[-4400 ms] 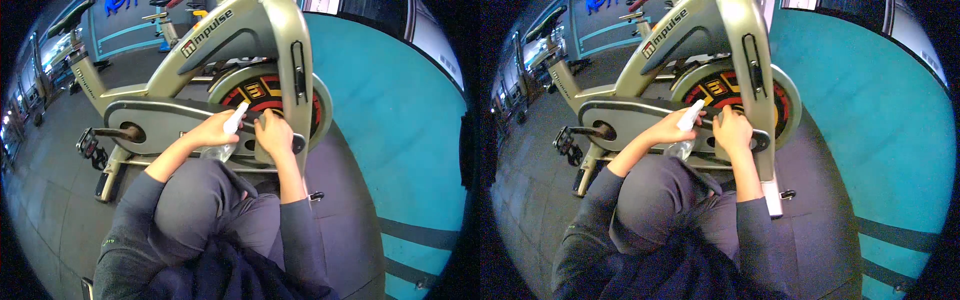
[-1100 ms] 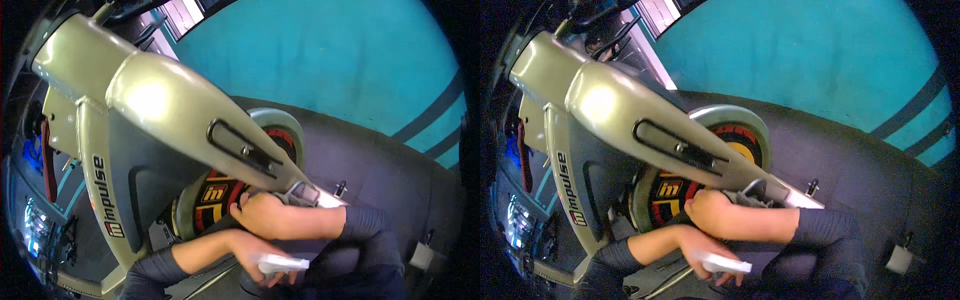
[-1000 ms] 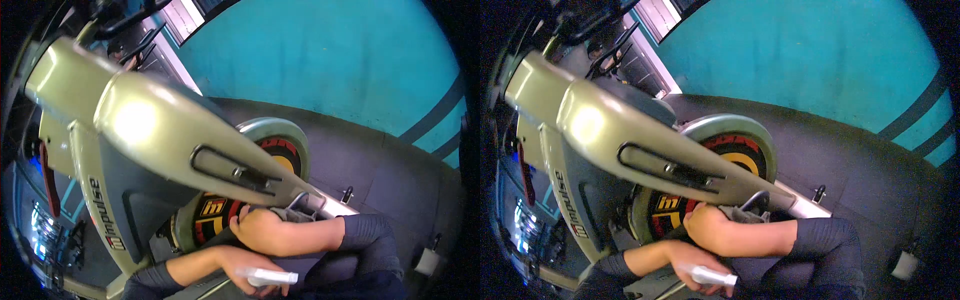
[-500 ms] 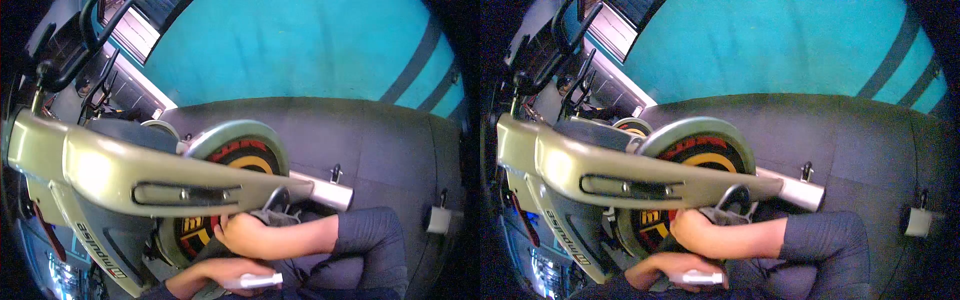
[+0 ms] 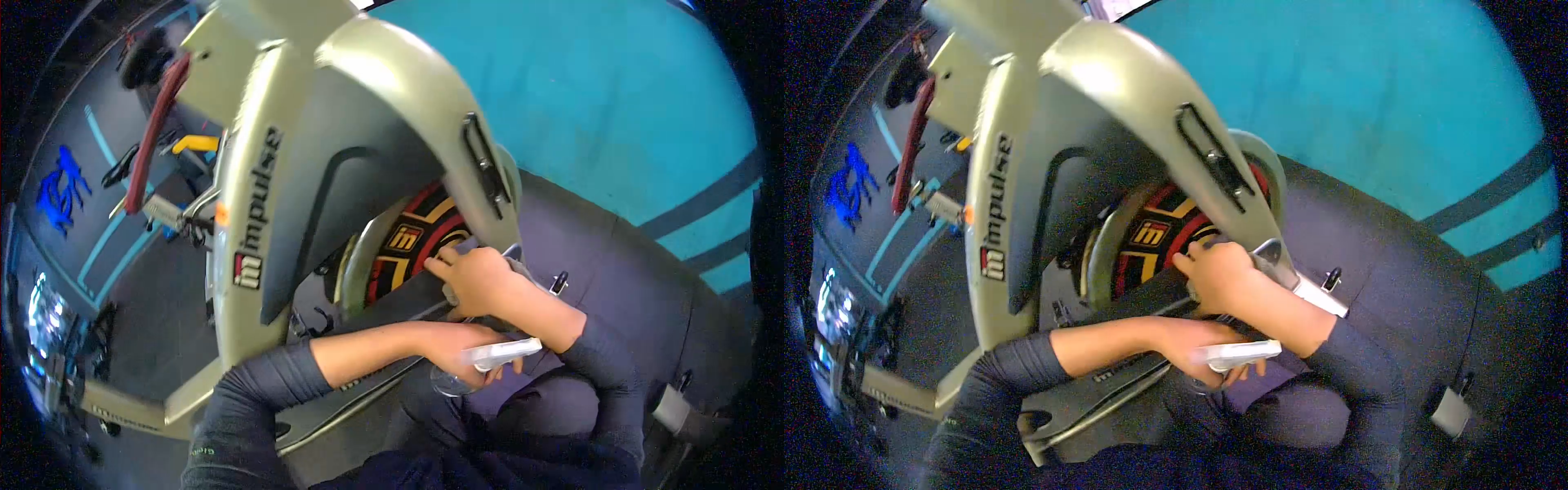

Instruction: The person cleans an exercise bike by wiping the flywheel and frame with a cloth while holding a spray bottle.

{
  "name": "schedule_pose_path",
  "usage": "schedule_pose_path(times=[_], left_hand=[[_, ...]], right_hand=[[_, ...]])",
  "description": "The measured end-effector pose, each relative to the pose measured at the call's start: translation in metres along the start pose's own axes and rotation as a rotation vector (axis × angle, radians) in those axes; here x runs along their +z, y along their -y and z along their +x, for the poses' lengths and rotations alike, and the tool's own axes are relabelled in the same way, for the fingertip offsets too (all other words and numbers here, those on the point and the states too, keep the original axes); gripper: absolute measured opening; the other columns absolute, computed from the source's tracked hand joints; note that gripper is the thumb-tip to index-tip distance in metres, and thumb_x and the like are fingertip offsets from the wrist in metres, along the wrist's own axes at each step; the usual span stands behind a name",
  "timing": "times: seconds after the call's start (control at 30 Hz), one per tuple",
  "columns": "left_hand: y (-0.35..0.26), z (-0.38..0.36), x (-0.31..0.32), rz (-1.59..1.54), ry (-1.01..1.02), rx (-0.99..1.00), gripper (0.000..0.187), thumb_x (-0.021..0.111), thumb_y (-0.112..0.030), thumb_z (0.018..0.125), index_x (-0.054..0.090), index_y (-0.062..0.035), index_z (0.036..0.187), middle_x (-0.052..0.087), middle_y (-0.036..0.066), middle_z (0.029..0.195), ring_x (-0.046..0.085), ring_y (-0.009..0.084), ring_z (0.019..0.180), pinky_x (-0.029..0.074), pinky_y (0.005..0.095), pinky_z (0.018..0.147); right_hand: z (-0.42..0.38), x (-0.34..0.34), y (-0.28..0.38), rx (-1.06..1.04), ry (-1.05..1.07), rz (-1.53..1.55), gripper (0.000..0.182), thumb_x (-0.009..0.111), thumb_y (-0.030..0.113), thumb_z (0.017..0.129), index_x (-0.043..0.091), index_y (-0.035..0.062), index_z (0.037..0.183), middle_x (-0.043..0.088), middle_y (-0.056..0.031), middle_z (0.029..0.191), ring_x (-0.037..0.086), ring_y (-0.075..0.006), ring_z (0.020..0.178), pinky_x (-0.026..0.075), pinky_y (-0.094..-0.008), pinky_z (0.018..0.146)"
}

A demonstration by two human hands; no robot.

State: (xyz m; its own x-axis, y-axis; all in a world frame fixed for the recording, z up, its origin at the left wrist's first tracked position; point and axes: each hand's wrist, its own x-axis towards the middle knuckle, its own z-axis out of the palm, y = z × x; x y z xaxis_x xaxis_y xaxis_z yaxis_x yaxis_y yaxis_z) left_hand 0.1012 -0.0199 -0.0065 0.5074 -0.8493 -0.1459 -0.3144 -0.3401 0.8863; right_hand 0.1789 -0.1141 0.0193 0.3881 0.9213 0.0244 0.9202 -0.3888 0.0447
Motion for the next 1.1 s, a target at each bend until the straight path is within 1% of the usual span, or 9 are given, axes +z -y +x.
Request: schedule_pose_path(times=[0.27,0.5,0.6,0.73,0.8,0.87,0.93,1.07,1.1], left_hand=[[-0.045,-0.025,0.019,-0.020,-0.236,0.032,0.047,0.067,-0.005,0.076,0.052,-0.0032,0.120,0.061,0.005,0.091,0.063,0.0139,0.082,0.052,0.0313,0.076],[-0.072,-0.074,0.048,0.087,-0.117,0.167,0.039,0.067,-0.015,0.087,0.054,-0.0013,0.120,0.063,0.008,0.095,0.066,0.0214,0.083,0.053,0.0348,0.077],[-0.072,-0.100,0.057,0.031,0.038,0.077,0.051,0.064,-0.024,0.089,0.048,-0.0022,0.132,0.063,0.009,0.104,0.063,0.0234,0.098,0.046,0.0370,0.093],[-0.089,-0.126,0.062,0.097,-0.062,0.174,0.047,0.075,-0.020,0.081,0.054,0.0012,0.116,0.062,0.014,0.099,0.063,0.0281,0.085,0.049,0.0374,0.078],[-0.094,-0.140,0.061,-0.147,-0.089,-0.122,0.053,0.058,-0.029,0.092,0.045,-0.0031,0.137,0.061,0.010,0.110,0.060,0.0231,0.106,0.041,0.0369,0.099],[-0.103,-0.146,0.060,-0.109,-0.125,-0.097,0.050,0.052,-0.028,0.093,0.045,-0.0049,0.137,0.060,0.013,0.116,0.063,0.0264,0.104,0.048,0.0395,0.093],[-0.129,-0.148,0.053,-0.004,-0.375,-0.138,0.054,0.077,-0.022,0.080,0.050,0.0006,0.120,0.060,0.015,0.098,0.062,0.0290,0.087,0.049,0.0357,0.076],[-0.095,-0.157,0.058,0.309,-0.527,0.088,0.059,0.078,-0.024,0.081,0.044,0.0002,0.122,0.053,0.015,0.096,0.059,0.0288,0.087,0.047,0.0368,0.075],[-0.087,-0.163,0.060,0.293,-0.565,0.039,0.056,0.077,-0.025,0.082,0.045,0.0015,0.118,0.050,0.016,0.101,0.058,0.0316,0.088,0.047,0.0387,0.074]], right_hand=[[-0.002,0.002,-0.006,-0.001,-0.001,0.011,0.097,0.081,0.051,0.062,0.040,0.0163,0.143,0.052,-0.0116,0.134,0.063,-0.0310,0.107,0.053,-0.0436,0.087],[-0.006,0.007,-0.009,-0.020,-0.056,0.018,0.098,0.080,0.051,0.062,0.037,0.0173,0.144,0.047,-0.0124,0.140,0.065,-0.0358,0.097,0.054,-0.0448,0.080],[-0.008,0.012,-0.012,-0.029,-0.084,0.028,0.097,0.079,0.052,0.063,0.037,0.0177,0.144,0.048,-0.0121,0.140,0.066,-0.0367,0.092,0.054,-0.0451,0.077],[-0.009,0.008,-0.010,-0.035,-0.063,0.060,0.102,0.079,0.056,0.061,0.035,0.0183,0.145,0.049,-0.0127,0.139,0.066,-0.0354,0.097,0.055,-0.0440,0.080],[-0.009,0.010,-0.011,-0.036,-0.072,0.064,0.103,0.079,0.055,0.061,0.035,0.0183,0.146,0.049,-0.0131,0.139,0.066,-0.0358,0.097,0.055,-0.0442,0.079],[-0.011,0.016,-0.013,-0.068,-0.155,0.097,0.100,0.079,0.052,0.064,0.034,0.0185,0.146,0.048,-0.0142,0.139,0.065,-0.0375,0.096,0.054,-0.0453,0.079],[-0.016,0.017,-0.007,-0.044,-0.197,0.123,0.096,0.078,0.049,0.066,0.035,0.0187,0.146,0.048,-0.0148,0.139,0.065,-0.0382,0.095,0.054,-0.0455,0.079],[-0.037,0.010,0.015,0.012,-0.284,0.233,0.087,0.075,0.044,0.074,0.035,0.0177,0.146,0.050,-0.0163,0.135,0.065,-0.0391,0.095,0.054,-0.0453,0.080],[-0.049,0.006,0.023,0.038,-0.274,0.334,0.080,0.073,0.043,0.077,0.038,0.0151,0.144,0.052,-0.0159,0.128,0.063,-0.0381,0.098,0.054,-0.0442,0.081]])
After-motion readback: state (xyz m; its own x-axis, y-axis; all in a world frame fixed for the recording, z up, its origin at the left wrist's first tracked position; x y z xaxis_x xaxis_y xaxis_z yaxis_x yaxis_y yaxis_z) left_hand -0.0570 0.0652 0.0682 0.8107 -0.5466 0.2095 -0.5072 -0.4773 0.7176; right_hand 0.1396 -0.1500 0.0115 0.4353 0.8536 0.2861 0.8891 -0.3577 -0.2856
